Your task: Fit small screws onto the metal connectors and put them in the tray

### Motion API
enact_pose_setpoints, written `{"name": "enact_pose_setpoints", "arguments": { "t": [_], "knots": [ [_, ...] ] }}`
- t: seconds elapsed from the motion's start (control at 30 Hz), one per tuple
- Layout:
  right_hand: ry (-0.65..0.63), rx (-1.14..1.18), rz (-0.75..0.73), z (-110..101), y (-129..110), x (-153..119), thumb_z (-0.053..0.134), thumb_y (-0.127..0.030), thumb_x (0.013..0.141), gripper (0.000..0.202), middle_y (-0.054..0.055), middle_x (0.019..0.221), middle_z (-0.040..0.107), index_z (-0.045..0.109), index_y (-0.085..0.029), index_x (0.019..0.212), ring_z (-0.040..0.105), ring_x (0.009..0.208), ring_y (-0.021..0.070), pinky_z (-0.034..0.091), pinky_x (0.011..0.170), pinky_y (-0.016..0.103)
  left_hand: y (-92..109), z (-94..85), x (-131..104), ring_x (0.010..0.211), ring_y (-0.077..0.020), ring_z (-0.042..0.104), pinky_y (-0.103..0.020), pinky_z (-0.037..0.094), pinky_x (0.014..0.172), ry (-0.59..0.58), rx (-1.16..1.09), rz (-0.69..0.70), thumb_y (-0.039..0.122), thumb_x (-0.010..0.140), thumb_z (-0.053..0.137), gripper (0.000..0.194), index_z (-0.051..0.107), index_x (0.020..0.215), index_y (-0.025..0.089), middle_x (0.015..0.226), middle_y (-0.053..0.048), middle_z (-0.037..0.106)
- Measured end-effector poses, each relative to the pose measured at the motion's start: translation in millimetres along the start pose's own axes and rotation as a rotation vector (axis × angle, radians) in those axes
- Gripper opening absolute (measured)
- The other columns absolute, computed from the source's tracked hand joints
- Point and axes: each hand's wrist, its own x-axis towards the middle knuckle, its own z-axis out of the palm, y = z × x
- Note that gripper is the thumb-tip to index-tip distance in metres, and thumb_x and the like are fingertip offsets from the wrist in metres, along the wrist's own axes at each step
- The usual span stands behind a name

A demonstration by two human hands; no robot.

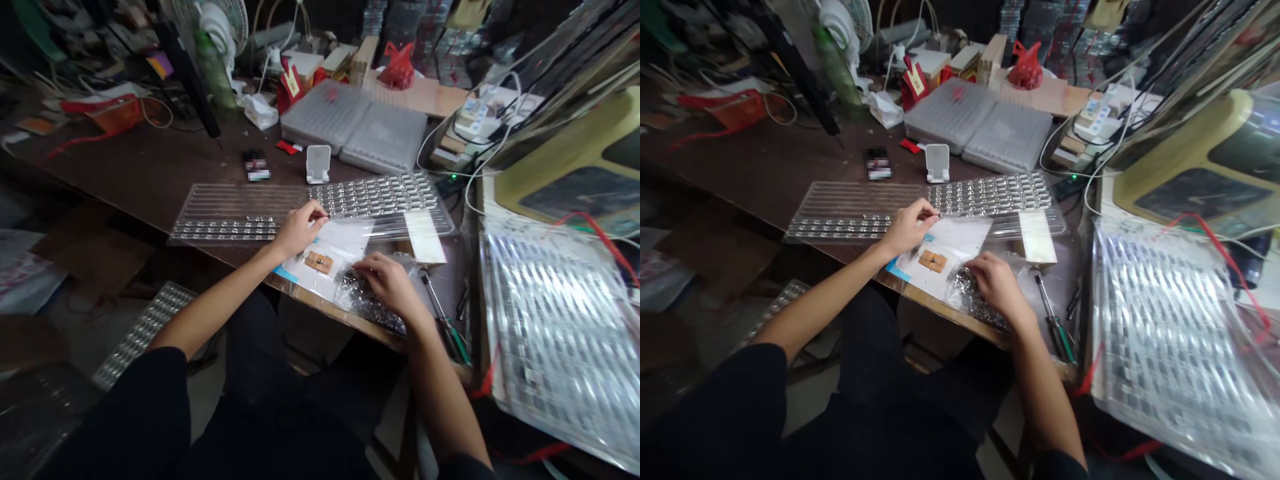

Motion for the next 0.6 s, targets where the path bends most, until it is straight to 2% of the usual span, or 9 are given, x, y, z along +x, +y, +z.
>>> {"name": "enact_pose_setpoints", "arguments": {
  "t": [0.13,0.23,0.43,0.6],
  "knots": [
    [-0.005,-0.054,0.065,17.1,-22.0,19.6,0.057,-0.011,0.096,0.023,0.011,0.102,0.077,0.078,-0.017,0.105,0.071,0.092,0.023,0.054,0.086,0.034,-6.8,-1.7,-44.8,0.083,-0.0153,0.067,-0.029,0.055,0.079,0.118,-0.097,-0.009,0.02,0.095,0.055,0.008,0.06,0.1,0.02,0.097,-0.004,0.071],
    [-0.057,-0.112,0.11,33.4,-32.4,37.5,0.055,-0.009,0.097,0.025,0.012,0.104,0.077,0.077,-0.015,0.105,0.071,0.093,0.0226,0.052,0.086,0.032,-13.3,-0.2,-64.1,0.086,-0.0168,0.068,-0.031,0.057,0.082,0.118,-0.13,-0.07,0.027,0.096,0.055,0.012,0.063,0.102,0.02,0.098,-0.005,0.073],
    [-0.065,-0.061,0.139,56.8,-32.0,44.9,0.055,-0.012,0.099,0.021,0.008,0.102,0.076,0.075,-0.018,0.104,0.069,0.094,0.0196,0.051,0.086,0.029,-19.8,1.5,-71.4,0.083,-0.0195,0.073,-0.031,0.061,0.078,0.095,-0.283,-0.204,0.034,0.086,0.072,0.018,0.068,0.093,0.018,0.091,-0.007,0.077],
    [-0.158,-0.399,0.091,68.7,-41.5,37.0,0.049,-0.016,0.104,0.025,0.012,0.111,0.07,0.072,-0.019,0.114,0.063,0.101,0.0242,0.05,0.085,0.032,-19.3,-0.7,-73.4,0.086,-0.0207,0.074,-0.032,0.061,0.08,0.133,-0.29,-0.19,0.029,0.084,0.072,0.013,0.068,0.09,0.018,0.093,-0.007,0.077]
  ]
}}
